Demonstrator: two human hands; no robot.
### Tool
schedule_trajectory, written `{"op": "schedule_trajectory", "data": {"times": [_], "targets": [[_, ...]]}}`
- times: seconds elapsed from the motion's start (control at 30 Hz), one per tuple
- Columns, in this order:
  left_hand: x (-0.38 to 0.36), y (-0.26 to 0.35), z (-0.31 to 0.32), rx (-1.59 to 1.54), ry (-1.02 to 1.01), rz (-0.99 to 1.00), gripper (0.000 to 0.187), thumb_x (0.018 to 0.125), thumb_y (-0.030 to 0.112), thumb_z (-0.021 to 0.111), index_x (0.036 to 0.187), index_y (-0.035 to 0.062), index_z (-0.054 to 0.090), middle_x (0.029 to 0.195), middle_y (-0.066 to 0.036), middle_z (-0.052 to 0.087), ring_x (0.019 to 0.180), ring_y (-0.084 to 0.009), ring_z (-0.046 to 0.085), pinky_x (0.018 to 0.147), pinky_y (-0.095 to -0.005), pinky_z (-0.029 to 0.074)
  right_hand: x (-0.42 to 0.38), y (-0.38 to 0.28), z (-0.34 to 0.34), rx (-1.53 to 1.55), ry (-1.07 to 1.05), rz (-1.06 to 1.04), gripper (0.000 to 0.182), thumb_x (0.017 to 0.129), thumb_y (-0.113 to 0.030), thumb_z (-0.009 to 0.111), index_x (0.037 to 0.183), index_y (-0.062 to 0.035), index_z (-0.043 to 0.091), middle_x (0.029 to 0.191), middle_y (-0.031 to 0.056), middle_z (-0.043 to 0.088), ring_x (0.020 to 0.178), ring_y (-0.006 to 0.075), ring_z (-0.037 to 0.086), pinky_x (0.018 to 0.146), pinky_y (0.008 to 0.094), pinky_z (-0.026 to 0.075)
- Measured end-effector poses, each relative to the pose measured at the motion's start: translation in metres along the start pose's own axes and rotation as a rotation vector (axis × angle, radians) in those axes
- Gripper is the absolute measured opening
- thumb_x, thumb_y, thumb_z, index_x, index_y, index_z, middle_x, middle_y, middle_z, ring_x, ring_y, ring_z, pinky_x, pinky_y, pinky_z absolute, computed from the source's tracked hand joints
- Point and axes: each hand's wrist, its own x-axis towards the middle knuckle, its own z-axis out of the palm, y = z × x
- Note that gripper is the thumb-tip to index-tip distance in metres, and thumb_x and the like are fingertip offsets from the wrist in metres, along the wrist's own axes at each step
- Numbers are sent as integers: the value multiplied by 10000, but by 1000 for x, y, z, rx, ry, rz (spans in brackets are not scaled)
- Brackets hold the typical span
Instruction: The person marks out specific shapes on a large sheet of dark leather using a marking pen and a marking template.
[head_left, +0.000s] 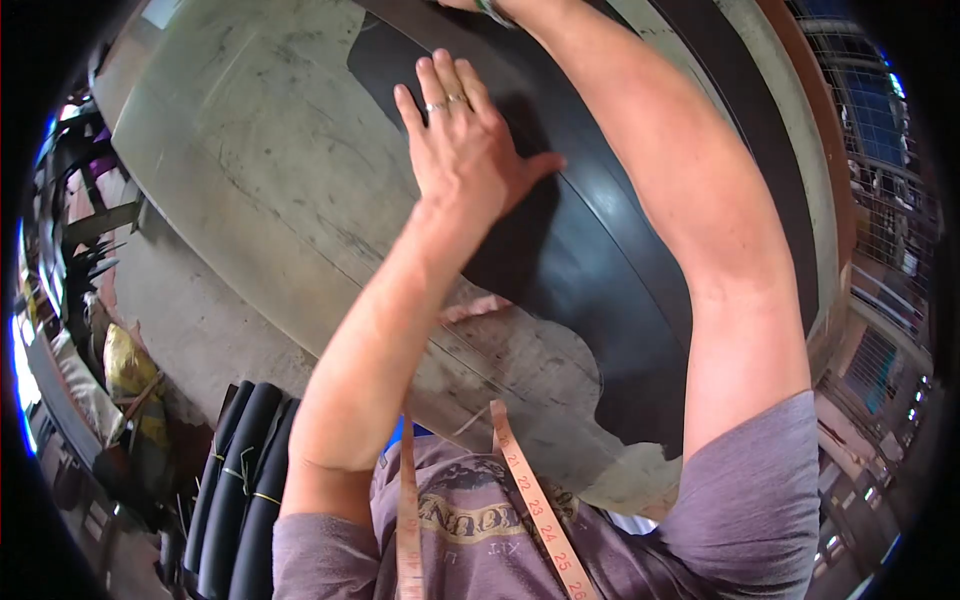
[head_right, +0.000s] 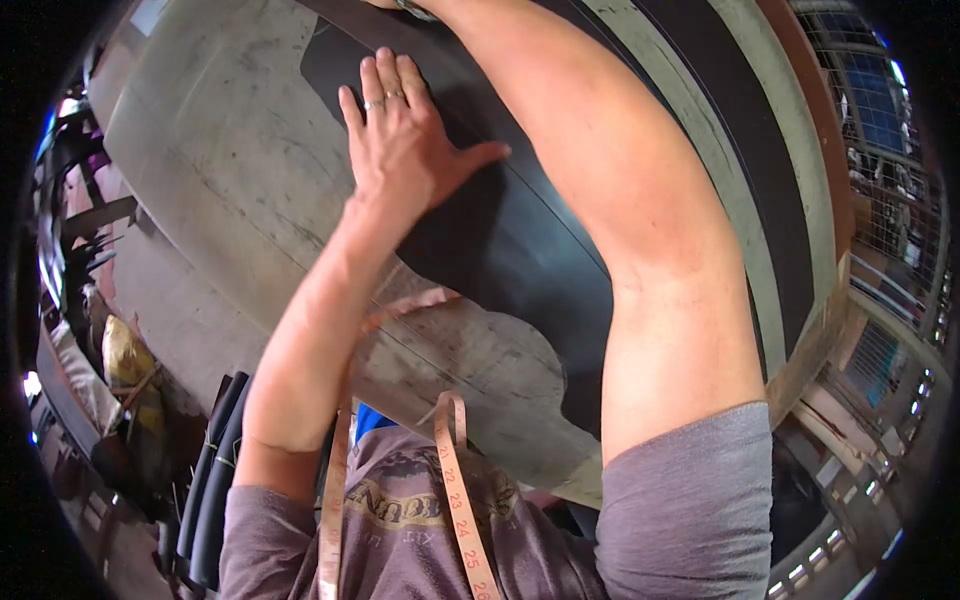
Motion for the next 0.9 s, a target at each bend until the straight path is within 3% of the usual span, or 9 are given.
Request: {"op": "schedule_trajectory", "data": {"times": [0.17,0.2,0.37,0.53,0.57,0.6,0.67,0.73,0.9], "targets": [[4,8,-2,156,-120,-30,1453,624,885,706,1531,-157,256,1611,-339,275,1532,-451,230,1225,-589,216,-153,67,-44,-200,-49,-260,210,890,-192,608,942,-22,719,915,200,725,943,395,693,796,437,553],[7,10,-5,167,-153,-37,1460,623,887,707,1531,-161,248,1613,-341,269,1535,-446,225,1229,-585,211,-203,81,-58,4,-17,-147,304,922,-361,616,963,-74,705,896,138,736,847,319,710,768,460,528],[3,17,-15,121,-213,-72,1445,640,836,742,1501,-208,234,1607,-376,223,1526,-493,180,1248,-545,193,-407,99,-158,141,-190,111,152,909,-171,731,942,-24,713,832,87,724,784,170,700,724,319,535],[10,-3,6,136,-183,-62,1389,717,824,694,1523,-195,203,1625,-367,194,1535,-496,147,1256,-518,171,-401,108,-150,158,-189,86,247,895,-294,697,939,-51,697,834,128,709,789,293,708,709,377,542],[-17,21,18,143,-122,11,1327,775,786,669,1533,-188,181,1633,-354,187,1535,-498,145,1262,-512,151,-404,112,-148,117,-160,23,264,897,-319,691,942,-59,703,839,123,717,801,284,712,731,386,545],[-56,52,25,146,-55,77,1265,833,748,643,1542,-181,159,1642,-341,180,1535,-501,143,1268,-505,130,-407,110,-152,111,-210,89,222,932,-239,709,945,-18,692,809,43,683,759,114,620,700,299,498],[-143,143,44,-44,72,188,1381,669,795,752,1517,-176,257,1608,-370,246,1530,-499,187,1228,-597,200,-411,105,-156,130,-211,117,260,923,-286,723,963,-30,707,830,41,699,779,134,642,719,310,508],[-223,225,35,-239,-67,162,1347,687,752,769,1510,-185,260,1597,-392,238,1526,-529,158,1226,-615,179,-408,103,-156,138,-207,130,191,876,-216,666,922,-38,716,889,174,728,881,329,708,764,408,542],[-260,280,46,-138,-25,53,1368,659,783,756,1502,-187,289,1589,-373,284,1526,-501,197,1223,-624,160,-401,132,-134,-38,-63,-161,213,831,-271,674,859,-61,698,881,163,733,872,351,707,778,463,540]]}}
